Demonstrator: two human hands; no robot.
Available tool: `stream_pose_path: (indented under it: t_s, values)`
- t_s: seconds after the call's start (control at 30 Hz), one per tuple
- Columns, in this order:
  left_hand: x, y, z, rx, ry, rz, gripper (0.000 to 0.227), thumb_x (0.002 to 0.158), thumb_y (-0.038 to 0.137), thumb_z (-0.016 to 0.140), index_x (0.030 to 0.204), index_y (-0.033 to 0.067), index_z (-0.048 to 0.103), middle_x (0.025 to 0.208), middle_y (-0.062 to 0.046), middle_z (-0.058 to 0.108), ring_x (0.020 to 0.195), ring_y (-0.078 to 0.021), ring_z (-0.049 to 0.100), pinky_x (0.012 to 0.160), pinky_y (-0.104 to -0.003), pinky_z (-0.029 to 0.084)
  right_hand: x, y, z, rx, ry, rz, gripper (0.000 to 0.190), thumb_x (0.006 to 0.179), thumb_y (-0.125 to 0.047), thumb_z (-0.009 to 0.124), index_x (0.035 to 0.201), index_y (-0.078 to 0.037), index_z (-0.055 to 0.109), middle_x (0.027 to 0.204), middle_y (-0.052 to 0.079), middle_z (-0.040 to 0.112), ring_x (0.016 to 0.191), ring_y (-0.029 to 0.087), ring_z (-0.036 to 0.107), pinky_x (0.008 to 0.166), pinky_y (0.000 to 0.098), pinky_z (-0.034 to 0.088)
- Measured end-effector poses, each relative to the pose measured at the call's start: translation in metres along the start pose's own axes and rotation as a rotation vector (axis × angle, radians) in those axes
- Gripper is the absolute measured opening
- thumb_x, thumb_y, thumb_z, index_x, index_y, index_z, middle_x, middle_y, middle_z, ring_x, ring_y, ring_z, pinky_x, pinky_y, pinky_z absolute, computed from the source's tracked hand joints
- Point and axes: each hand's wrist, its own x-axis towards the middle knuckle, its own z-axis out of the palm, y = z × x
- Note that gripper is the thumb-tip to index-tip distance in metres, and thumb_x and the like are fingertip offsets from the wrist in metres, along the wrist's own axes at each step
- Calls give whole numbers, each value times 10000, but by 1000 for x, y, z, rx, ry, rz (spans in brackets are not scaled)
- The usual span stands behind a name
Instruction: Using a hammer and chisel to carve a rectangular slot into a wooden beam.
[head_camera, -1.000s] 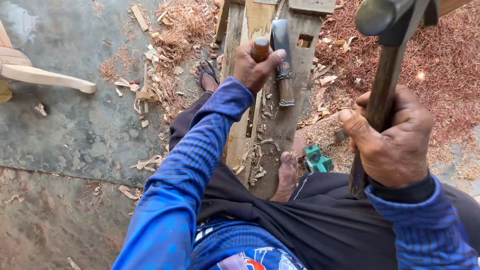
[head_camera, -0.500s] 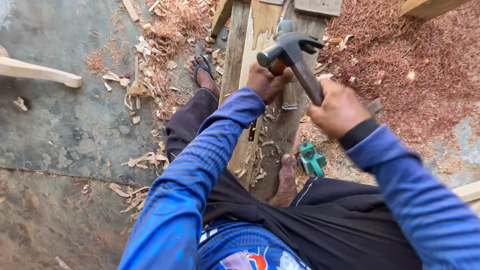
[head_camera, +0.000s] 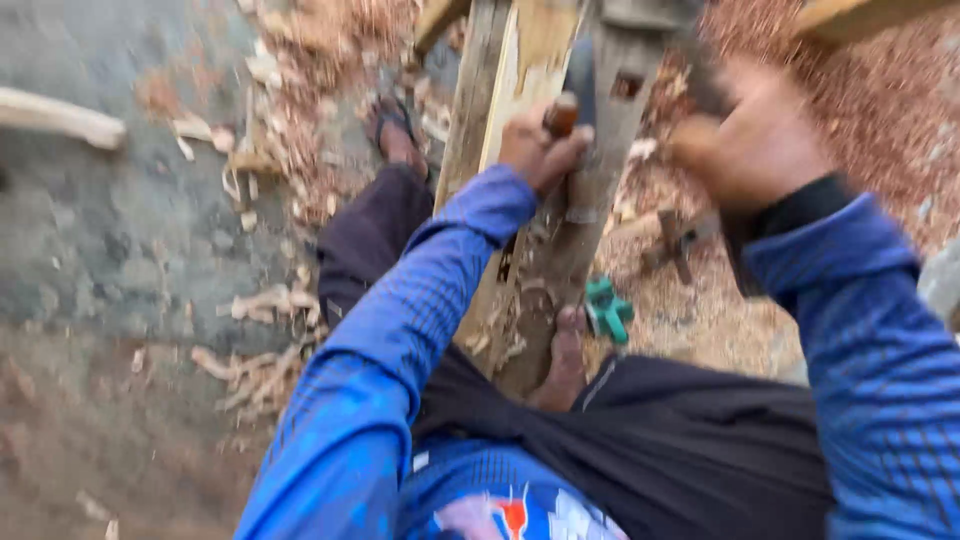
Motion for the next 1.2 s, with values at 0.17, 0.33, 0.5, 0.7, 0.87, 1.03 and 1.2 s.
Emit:
stream_pose_path:
  t_s: [0.17,0.33,0.5,0.7,0.87,1.03,1.2]
  values:
    - [1,7,-2,-193,-59,-116,362,840,310,761,1068,37,691,841,-91,734,747,-158,689,702,-363,604,-7,-28,12,26,-126,186,258,826,-87,699,1066,-35,620,860,174,679,794,306,680,758,451,549]
    - [-7,-9,5,-108,-71,-212,355,850,362,815,989,45,736,806,-96,739,738,-157,700,731,-366,600,3,-16,-8,-75,-261,339,207,857,-120,716,998,-15,607,878,170,680,774,291,701,728,444,585]
    - [1,-27,15,297,-116,-305,570,911,524,858,884,-30,725,781,-191,694,748,-189,679,734,-387,583,2,54,61,-565,359,-376,640,593,-339,893,1130,-69,674,1020,223,723,863,336,723,772,404,607]
    - [-9,-10,1,-171,33,-27,384,877,379,786,1032,41,692,856,-100,752,739,-193,710,692,-382,602,-19,13,39,-90,-17,70,279,881,-160,724,1102,-7,648,954,240,700,873,415,699,747,489,557]
    - [-11,3,-8,42,-91,-196,355,868,374,793,982,44,727,815,-167,712,745,-250,666,711,-406,572,-18,1,27,68,-139,212,226,793,-125,683,986,-17,638,822,182,695,766,358,722,699,459,579]
    - [-36,-6,-4,-129,36,-31,321,884,330,782,1033,64,681,902,-85,742,805,-164,718,748,-361,593,-27,-27,30,588,140,436,209,897,-132,654,1056,-39,556,775,148,597,632,370,639,520,490,560]
    - [-49,-8,-7,-79,-97,-169,250,903,265,752,837,50,643,679,-5,557,649,-86,503,587,-314,481,-62,-13,65,350,-84,103,110,794,-66,670,845,-27,581,676,60,543,610,127,525,527,319,455]
